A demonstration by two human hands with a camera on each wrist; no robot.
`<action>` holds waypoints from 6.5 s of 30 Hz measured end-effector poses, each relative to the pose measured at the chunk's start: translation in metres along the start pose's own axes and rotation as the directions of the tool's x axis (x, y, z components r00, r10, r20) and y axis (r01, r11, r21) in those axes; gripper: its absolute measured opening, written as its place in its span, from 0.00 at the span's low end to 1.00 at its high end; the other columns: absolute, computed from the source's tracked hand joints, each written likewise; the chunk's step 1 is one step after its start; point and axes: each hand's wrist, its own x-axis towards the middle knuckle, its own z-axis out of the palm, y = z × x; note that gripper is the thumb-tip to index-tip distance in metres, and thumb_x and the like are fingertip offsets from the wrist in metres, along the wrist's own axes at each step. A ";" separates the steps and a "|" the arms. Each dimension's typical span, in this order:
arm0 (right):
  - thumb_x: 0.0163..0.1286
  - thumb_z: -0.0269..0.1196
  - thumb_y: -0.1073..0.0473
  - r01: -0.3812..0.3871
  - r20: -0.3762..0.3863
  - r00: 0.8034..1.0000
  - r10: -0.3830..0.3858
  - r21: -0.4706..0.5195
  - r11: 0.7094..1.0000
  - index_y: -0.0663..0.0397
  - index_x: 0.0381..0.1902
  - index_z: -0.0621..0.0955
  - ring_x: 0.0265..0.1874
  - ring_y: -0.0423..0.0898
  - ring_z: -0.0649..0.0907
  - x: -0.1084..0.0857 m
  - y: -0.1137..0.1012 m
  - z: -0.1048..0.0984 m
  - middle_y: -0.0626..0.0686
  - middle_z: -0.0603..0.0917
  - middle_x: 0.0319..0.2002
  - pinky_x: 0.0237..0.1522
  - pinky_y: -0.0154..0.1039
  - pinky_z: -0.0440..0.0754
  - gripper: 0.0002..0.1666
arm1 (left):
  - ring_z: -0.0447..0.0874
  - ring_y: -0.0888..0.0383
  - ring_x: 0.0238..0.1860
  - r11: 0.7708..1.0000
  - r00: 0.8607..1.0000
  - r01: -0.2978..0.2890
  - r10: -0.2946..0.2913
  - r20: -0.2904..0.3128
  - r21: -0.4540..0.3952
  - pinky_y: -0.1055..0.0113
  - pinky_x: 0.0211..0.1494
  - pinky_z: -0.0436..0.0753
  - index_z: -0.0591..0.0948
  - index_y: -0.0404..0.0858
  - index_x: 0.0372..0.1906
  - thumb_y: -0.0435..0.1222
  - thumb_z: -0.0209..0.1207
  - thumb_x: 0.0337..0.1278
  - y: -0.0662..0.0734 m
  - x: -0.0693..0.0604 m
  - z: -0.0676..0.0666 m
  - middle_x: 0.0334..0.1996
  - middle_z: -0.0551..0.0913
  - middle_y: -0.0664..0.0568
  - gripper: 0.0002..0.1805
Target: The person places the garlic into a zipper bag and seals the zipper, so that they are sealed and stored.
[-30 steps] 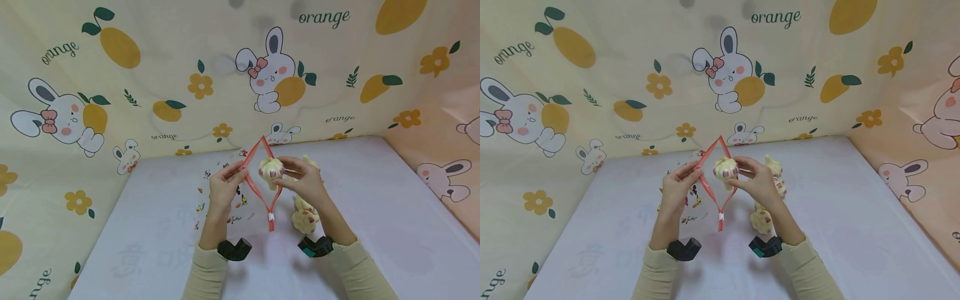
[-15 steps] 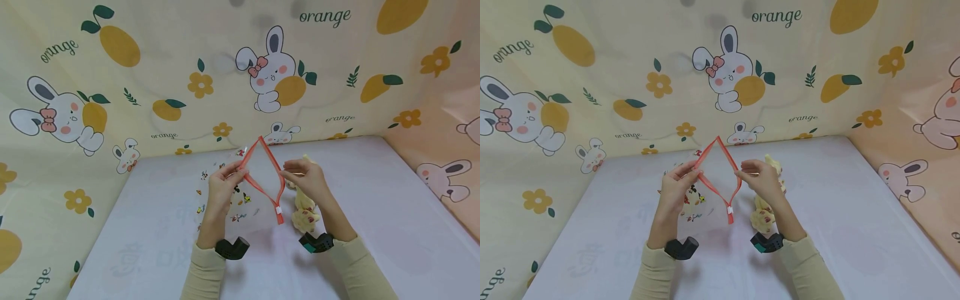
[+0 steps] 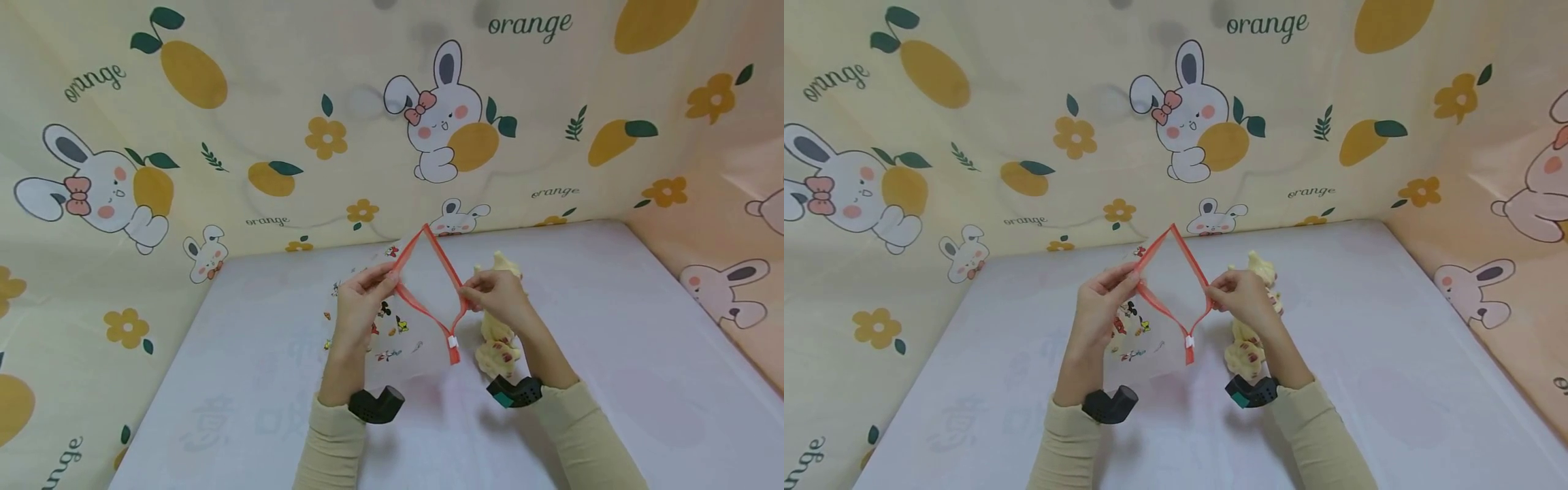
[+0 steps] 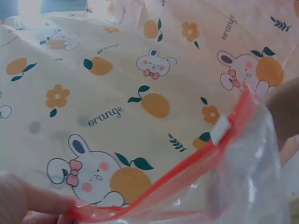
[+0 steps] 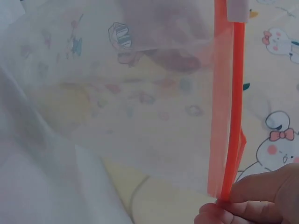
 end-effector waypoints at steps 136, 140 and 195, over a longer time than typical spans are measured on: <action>0.62 0.68 0.47 -0.107 0.160 0.977 0.139 -0.195 0.975 0.66 0.68 0.65 0.65 0.68 0.70 0.076 0.127 -0.071 0.72 0.66 0.68 0.68 0.64 0.65 0.45 | 0.83 0.71 0.26 0.978 0.961 -0.209 0.208 -0.180 0.012 0.80 0.36 0.82 0.82 0.22 0.39 0.27 0.65 0.54 -0.008 0.009 0.001 0.24 0.85 0.63 0.10; 0.62 0.68 0.47 -0.110 0.157 0.977 0.142 -0.196 0.974 0.66 0.68 0.66 0.64 0.68 0.71 0.076 0.127 -0.071 0.72 0.67 0.67 0.67 0.64 0.66 0.45 | 0.83 0.71 0.26 0.976 0.960 -0.216 0.214 -0.180 0.010 0.80 0.36 0.82 0.82 0.22 0.39 0.27 0.64 0.54 -0.007 0.008 0.001 0.24 0.85 0.63 0.10; 0.63 0.67 0.49 -0.071 0.001 0.997 0.072 -0.042 0.997 0.64 0.70 0.64 0.68 0.65 0.70 0.049 0.085 -0.075 0.67 0.67 0.69 0.65 0.55 0.71 0.44 | 0.83 0.71 0.26 0.979 0.963 -0.203 0.201 -0.177 0.005 0.80 0.37 0.82 0.82 0.22 0.39 0.27 0.64 0.54 -0.009 0.007 0.001 0.21 0.83 0.66 0.10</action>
